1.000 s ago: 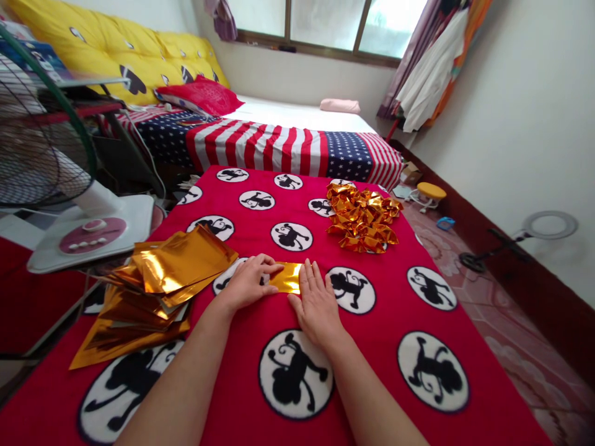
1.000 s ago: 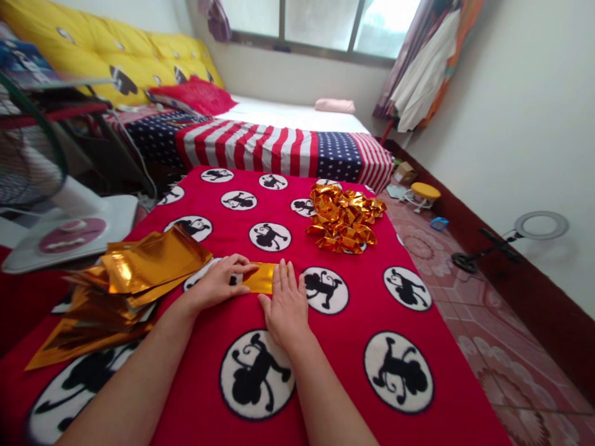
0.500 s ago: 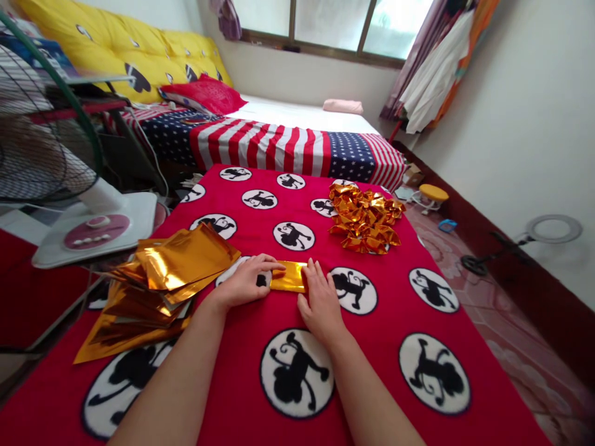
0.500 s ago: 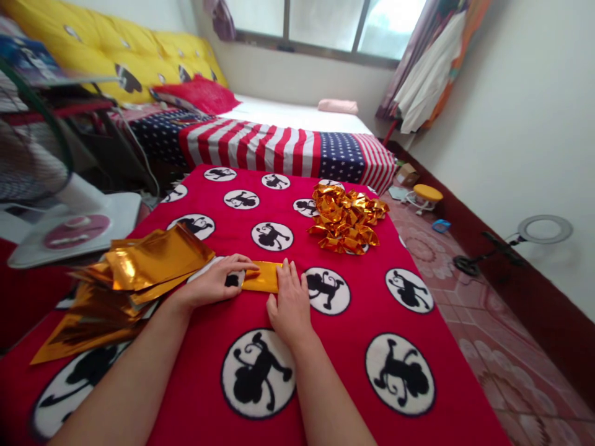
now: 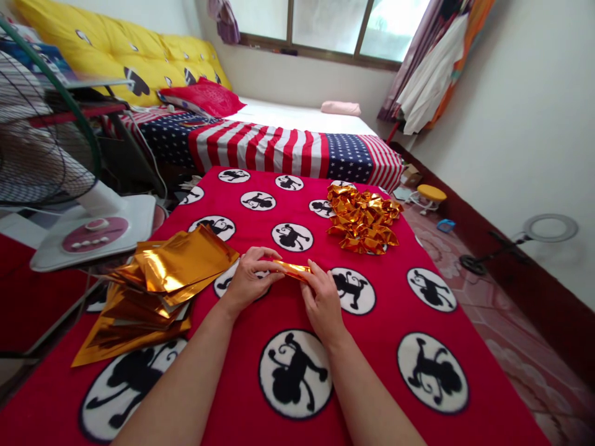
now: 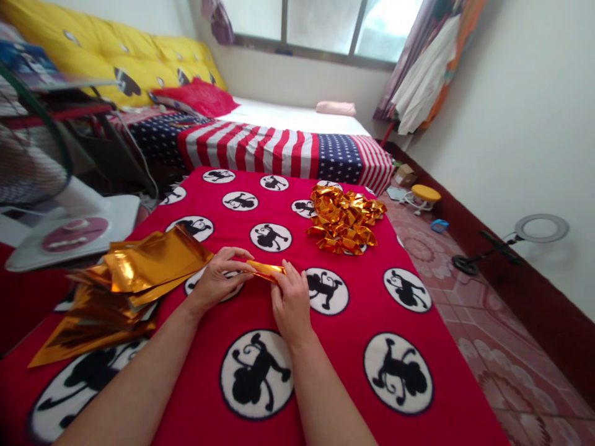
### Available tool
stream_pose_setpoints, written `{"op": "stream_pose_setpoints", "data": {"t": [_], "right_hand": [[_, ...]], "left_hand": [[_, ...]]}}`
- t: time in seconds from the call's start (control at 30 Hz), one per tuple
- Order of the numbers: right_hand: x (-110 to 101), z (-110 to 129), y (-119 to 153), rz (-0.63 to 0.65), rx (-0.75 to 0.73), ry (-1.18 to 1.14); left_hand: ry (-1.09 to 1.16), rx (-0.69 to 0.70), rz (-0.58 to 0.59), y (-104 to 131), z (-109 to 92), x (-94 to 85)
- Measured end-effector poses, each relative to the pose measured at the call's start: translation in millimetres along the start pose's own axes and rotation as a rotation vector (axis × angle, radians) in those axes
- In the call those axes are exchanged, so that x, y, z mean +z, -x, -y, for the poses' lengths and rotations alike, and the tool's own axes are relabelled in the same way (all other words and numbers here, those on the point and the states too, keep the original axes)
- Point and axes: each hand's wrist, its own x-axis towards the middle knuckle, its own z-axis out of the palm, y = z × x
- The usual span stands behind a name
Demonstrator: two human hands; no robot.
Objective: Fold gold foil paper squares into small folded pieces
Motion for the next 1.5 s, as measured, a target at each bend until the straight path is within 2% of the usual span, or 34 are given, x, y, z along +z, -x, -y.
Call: {"op": "stream_pose_setpoints", "data": {"t": [0.2, 0.47, 0.63, 0.87, 1.27, 1.5], "right_hand": [[-3, 9, -4, -0.198, -0.095, -0.024], [-4, 13, -4, -0.182, -0.162, 0.019], [-5, 13, -4, -0.180, -0.172, 0.030], [-5, 14, -5, -0.180, -0.211, 0.043], [-13, 8, -6, -0.182, -0.172, 0.073], [-17, 1, -9, -0.273, -0.127, 0.080]], "left_hand": [[-0.088, 0.027, 0.043, 0, -11, 0.3], [-0.276, 0.154, 0.066, -1, -35, 5.1], [-0.340, 0.180, 0.086, 0, -42, 10.6], [-0.356, 0.190, 0.055, 0, -38, 9.1], [-0.385, 0.156, -0.016, -1, -23, -8.8], [-0.346, 0.150, -0.087, -2, -19, -13.7]]}}
